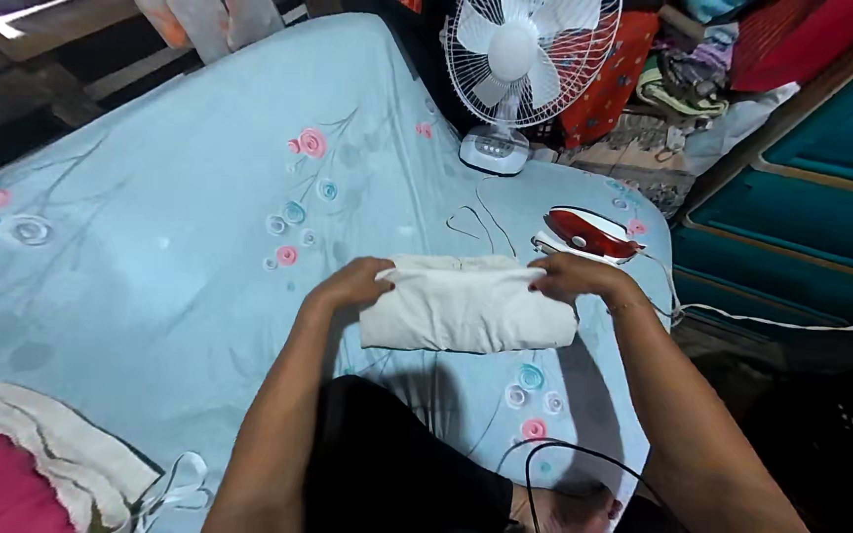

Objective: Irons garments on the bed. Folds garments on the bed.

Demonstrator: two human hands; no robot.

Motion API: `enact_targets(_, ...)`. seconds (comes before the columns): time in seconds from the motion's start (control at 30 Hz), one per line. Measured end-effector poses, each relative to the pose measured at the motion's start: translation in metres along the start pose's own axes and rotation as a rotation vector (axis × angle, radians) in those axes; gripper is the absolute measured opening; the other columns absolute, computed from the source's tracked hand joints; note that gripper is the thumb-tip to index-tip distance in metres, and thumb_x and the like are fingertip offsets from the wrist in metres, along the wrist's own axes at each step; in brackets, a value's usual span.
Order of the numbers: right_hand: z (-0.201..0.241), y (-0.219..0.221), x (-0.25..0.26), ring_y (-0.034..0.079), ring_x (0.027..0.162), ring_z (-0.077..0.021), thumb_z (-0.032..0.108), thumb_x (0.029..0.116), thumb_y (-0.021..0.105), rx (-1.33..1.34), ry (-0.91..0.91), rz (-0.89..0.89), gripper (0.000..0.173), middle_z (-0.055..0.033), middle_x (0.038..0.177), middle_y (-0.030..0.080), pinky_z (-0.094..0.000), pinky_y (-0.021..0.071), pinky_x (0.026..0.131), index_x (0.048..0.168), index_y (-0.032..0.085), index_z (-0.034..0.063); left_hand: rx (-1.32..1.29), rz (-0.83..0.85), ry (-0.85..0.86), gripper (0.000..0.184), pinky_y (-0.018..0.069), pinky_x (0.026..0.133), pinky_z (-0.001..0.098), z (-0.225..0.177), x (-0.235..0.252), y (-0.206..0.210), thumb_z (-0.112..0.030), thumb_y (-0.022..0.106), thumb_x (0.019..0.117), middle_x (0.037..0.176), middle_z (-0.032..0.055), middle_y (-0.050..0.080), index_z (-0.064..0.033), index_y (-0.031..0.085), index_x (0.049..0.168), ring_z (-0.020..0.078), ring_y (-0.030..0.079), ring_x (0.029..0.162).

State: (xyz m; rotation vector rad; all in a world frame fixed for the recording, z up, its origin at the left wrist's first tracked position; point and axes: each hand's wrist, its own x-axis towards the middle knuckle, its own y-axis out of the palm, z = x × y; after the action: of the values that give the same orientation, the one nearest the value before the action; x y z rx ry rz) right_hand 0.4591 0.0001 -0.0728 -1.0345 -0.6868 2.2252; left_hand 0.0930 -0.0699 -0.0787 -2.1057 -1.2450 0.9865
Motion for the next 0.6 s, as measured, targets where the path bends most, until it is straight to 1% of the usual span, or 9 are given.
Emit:
enact_targets(0.07,-0.015,0.002,0.047,0.064,0.099,-0.0382,0.012,0.1031,0.063,-0.042,0.056,-0.092,0.024,-0.0273,0.104,0.067,-0.0569,0.0482,0.093,0.115,0.068,-0.0075,-0.038,-0.046,-0.088,0.026,0.0439,0.104,0.0652,0.022,0.038,0.000,-0.006,0.060,0.1032,0.119,0.0325,0.066,0.0097,0.066,0.122,0.0471,0.063,0.116)
enact_targets(0.13,-0.026,0.018,0.083,0.062,0.117,-0.0457,0.018,0.1027,0.064,-0.148,0.200,-0.130,0.031,-0.0302,0.119,0.066,-0.0641,0.0447,0.102,0.122,0.066,-0.0054,-0.041,-0.114,-0.234,0.026,0.0451,0.103,0.0666,0.045,0.068,0.021,-0.010,0.057,0.1044,0.120,0.0315,0.066,0.0069,0.065,0.122,0.0474,0.063,0.118)
enact_targets(0.2,-0.023,0.028,0.099,0.056,0.128,-0.0459,0.021,0.1034,0.061,-0.227,0.319,-0.137,0.034,-0.0287,0.131,0.062,-0.0662,0.0413,0.105,0.128,0.063,-0.0024,-0.013,-0.153,-0.334,0.030,0.0449,0.105,0.0662,0.059,0.085,0.041,-0.010,0.058,0.1037,0.129,0.0311,0.063,0.0040,0.063,0.129,0.0480,0.059,0.124)
enact_targets(0.27,-0.005,0.029,0.095,0.053,0.131,-0.0463,0.023,0.1035,0.059,-0.348,0.346,-0.190,0.034,-0.0266,0.134,0.061,-0.0681,0.0409,0.103,0.129,0.065,0.0011,0.073,-0.192,-0.329,0.035,0.0435,0.106,0.0668,0.057,0.090,0.049,-0.006,0.061,0.1007,0.136,0.0299,0.057,0.0017,0.061,0.134,0.0487,0.053,0.130)
enact_targets(0.33,0.012,0.030,0.087,0.056,0.128,-0.0464,0.030,0.1035,0.061,-0.333,0.258,-0.255,0.039,-0.0267,0.133,0.062,-0.0679,0.0414,0.103,0.130,0.066,0.0025,0.160,-0.293,-0.199,0.035,0.0407,0.108,0.0677,0.046,0.091,0.054,-0.008,0.061,0.1011,0.142,0.0293,0.056,0.0012,0.064,0.134,0.0485,0.051,0.135)
enact_targets(0.43,0.020,0.056,0.095,0.050,0.138,-0.0429,0.042,0.1044,0.058,-0.210,0.021,-0.273,0.053,-0.0246,0.146,0.056,-0.0691,0.0332,0.113,0.142,0.060,0.0050,0.193,-0.338,0.009,0.045,0.0315,0.116,0.0687,0.023,0.105,0.071,-0.030,0.055,0.1068,0.150,0.0277,0.050,-0.0011,0.060,0.141,0.0458,0.043,0.144)
enact_targets(0.5,0.006,0.087,0.118,0.036,0.150,-0.0415,0.045,0.1087,0.046,-0.222,-0.055,-0.249,0.058,-0.0225,0.157,0.046,-0.0722,0.0159,0.119,0.153,0.049,0.0084,0.189,-0.204,0.043,0.053,0.0232,0.120,0.0693,0.017,0.121,0.089,-0.040,0.049,0.1088,0.155,0.0250,0.047,-0.0040,0.055,0.147,0.0428,0.038,0.149)
enact_targets(0.53,-0.006,0.100,0.128,0.034,0.152,-0.0410,0.045,0.1100,0.040,-0.257,-0.086,-0.274,0.057,-0.0210,0.157,0.046,-0.0724,0.0110,0.120,0.154,0.047,0.0097,0.194,-0.112,0.021,0.055,0.0202,0.121,0.0685,0.018,0.127,0.098,-0.042,0.045,0.1097,0.155,0.0243,0.047,-0.0046,0.053,0.149,0.0419,0.037,0.150)
enact_targets(0.6,-0.018,0.106,0.143,0.037,0.150,-0.0398,0.042,0.1104,0.038,-0.281,-0.121,-0.312,0.053,-0.0182,0.155,0.050,-0.0710,0.0114,0.120,0.152,0.051,0.0111,0.205,-0.038,-0.026,0.056,0.0266,0.118,0.0649,0.023,0.138,0.104,-0.044,0.045,0.1098,0.146,0.0248,0.055,-0.0025,0.055,0.146,0.0419,0.045,0.143)
